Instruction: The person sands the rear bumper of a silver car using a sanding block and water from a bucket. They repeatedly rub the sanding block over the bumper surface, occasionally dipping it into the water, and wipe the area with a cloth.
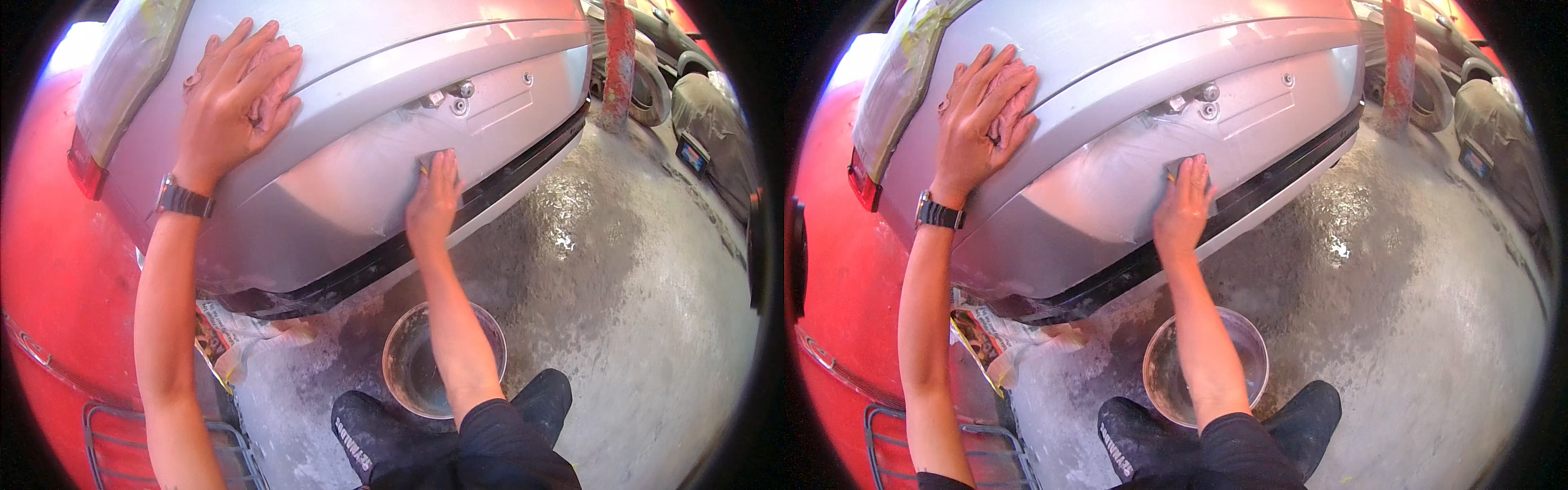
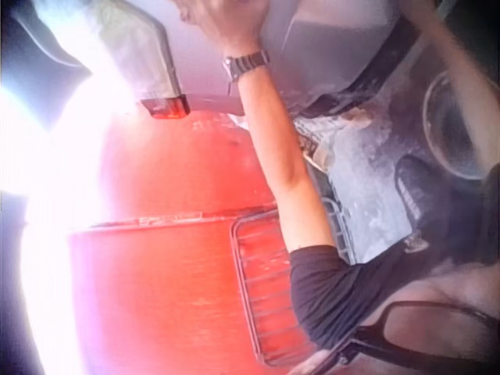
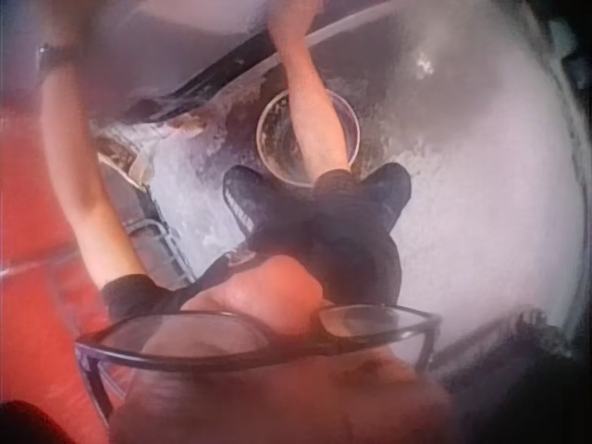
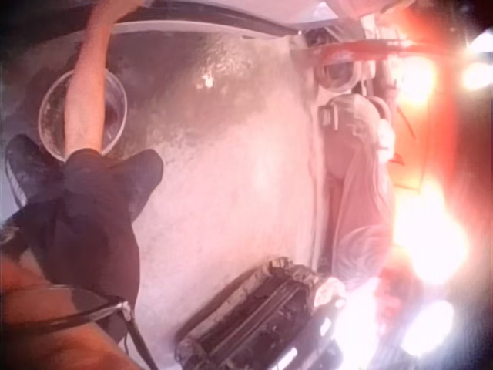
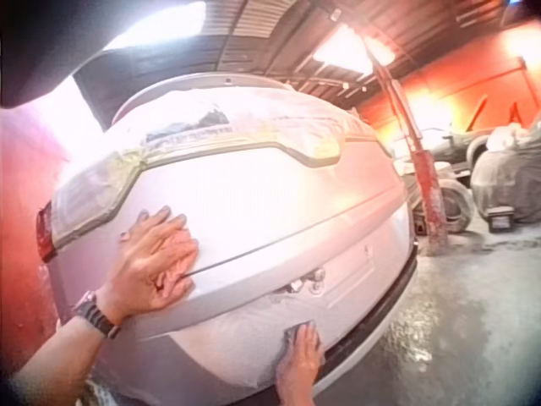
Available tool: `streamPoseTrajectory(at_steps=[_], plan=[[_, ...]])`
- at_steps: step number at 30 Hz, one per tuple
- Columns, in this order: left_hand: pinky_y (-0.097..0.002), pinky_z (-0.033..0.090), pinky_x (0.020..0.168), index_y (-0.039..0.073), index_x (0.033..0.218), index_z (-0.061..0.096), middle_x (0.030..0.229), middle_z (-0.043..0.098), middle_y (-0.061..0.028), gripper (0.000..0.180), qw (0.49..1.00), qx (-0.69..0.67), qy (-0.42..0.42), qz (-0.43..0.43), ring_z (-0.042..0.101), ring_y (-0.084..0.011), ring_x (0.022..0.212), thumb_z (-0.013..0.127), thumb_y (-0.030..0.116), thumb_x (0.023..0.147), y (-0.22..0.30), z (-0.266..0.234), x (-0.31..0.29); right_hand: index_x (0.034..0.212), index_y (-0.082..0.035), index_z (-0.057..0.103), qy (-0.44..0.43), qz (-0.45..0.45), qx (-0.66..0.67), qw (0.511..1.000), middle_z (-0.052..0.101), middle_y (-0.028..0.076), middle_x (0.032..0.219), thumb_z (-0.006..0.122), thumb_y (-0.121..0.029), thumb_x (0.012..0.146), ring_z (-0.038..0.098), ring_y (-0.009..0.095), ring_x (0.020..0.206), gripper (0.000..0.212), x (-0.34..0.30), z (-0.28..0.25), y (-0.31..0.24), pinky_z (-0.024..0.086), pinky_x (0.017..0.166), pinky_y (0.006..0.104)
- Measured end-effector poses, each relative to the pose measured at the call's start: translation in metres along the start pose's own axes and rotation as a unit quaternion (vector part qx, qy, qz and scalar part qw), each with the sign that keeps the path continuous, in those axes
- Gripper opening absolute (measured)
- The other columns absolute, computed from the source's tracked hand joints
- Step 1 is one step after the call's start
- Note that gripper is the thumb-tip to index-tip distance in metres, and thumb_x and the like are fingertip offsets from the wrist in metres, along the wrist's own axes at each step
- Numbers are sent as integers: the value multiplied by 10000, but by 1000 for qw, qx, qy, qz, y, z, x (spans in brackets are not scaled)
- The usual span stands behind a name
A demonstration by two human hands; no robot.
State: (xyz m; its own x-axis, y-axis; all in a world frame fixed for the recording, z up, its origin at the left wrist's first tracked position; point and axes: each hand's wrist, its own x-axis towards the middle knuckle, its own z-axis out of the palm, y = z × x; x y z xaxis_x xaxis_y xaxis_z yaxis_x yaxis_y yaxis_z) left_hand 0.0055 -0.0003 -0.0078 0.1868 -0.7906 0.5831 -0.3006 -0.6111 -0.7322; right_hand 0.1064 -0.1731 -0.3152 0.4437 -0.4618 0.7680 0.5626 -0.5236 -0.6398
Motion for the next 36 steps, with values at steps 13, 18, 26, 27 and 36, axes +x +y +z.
streamPoseTrajectory(at_steps=[13,18,26,27,36], plan=[[-588,319,1281,227,1410,737,1592,590,-109,498,1000,-6,-8,-4,469,-361,1538,819,310,925,1,0,-2,1516,-29,571,-50,-43,23,998,497,199,1651,635,-62,1002,495,400,1511,519,-9,6,-55,290,1227,700],[-596,348,1259,223,1378,751,1574,602,-113,492,1000,-5,7,-3,494,-377,1514,834,294,898,1,2,-2,1599,-89,503,-156,-201,58,965,470,154,1686,613,-48,999,445,384,1553,612,-10,-3,-34,252,1235,718],[-620,385,1226,239,1349,767,1533,631,-129,490,1000,-12,12,-6,519,-398,1485,854,296,870,3,4,0,1509,-31,575,-101,-207,106,967,527,137,1644,590,-98,1023,464,304,1552,490,-11,21,-73,199,1238,755],[-632,385,1216,244,1351,765,1539,624,-130,491,1000,-10,14,1,526,-403,1476,852,319,874,1,3,-3,1510,-23,571,-131,-218,42,966,529,129,1644,579,-115,1037,464,294,1551,482,8,11,-67,200,1240,753],[-608,350,1246,235,1400,739,1575,601,-114,515,1000,-3,2,18,499,-393,1504,834,331,904,5,0,2,1454,-36,622,-76,-138,89,984,607,192,1539,578,-117,1053,550,369,1461,411,13,15,-89,279,1202,750]])
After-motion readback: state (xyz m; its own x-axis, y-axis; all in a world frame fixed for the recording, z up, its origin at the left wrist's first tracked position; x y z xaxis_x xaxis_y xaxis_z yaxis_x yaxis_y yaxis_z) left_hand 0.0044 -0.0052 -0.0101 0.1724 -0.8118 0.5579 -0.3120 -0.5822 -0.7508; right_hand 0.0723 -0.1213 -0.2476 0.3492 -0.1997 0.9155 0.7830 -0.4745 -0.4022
